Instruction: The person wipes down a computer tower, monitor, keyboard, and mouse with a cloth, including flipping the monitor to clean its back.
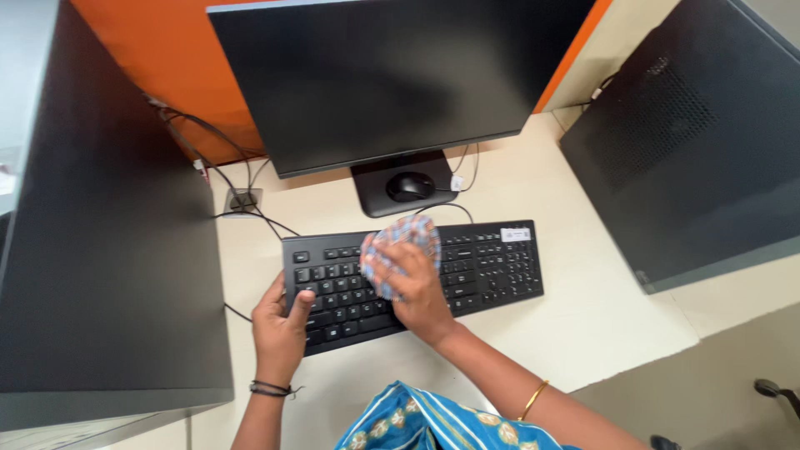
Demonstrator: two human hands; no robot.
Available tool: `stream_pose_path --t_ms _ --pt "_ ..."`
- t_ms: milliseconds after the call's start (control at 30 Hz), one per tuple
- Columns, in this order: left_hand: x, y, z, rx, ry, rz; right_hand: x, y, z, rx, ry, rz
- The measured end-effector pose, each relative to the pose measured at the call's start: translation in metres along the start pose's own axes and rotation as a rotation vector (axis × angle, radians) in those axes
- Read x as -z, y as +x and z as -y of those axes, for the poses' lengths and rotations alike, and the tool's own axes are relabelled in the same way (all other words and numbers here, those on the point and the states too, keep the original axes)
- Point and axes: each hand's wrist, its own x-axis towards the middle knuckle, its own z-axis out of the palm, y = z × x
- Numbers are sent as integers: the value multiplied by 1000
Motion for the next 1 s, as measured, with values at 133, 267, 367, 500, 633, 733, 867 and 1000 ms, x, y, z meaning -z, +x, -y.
stream_pose_path --t_ms 133,267,367,500,633,733,867,1000 --pt "-3 -3 -2 20 1 -20 23 -20 -34 113 -67 103" --pt "-7 -10 -12 -17 31 -27 51 -47 -88 -69 -208 -54" --pt "-12 -14 -26 18 28 -54 75 -55 -100 -205 -147 -27" --pt "-31 -29 -50 -143 73 -75 73 -45 -70 -144 -51 -8" --pt "-42 -36 -54 -140 101 -121 50 -24 -24 157 118 137" --pt "-49 -43 -58 -134 52 -120 43 1 13 373 123 205" --pt "-49 -45 -40 -123 60 -138 31 54 41 450 133 165" --pt "-38 -31 -6 149 208 -218 12 69 50 504 94 138"
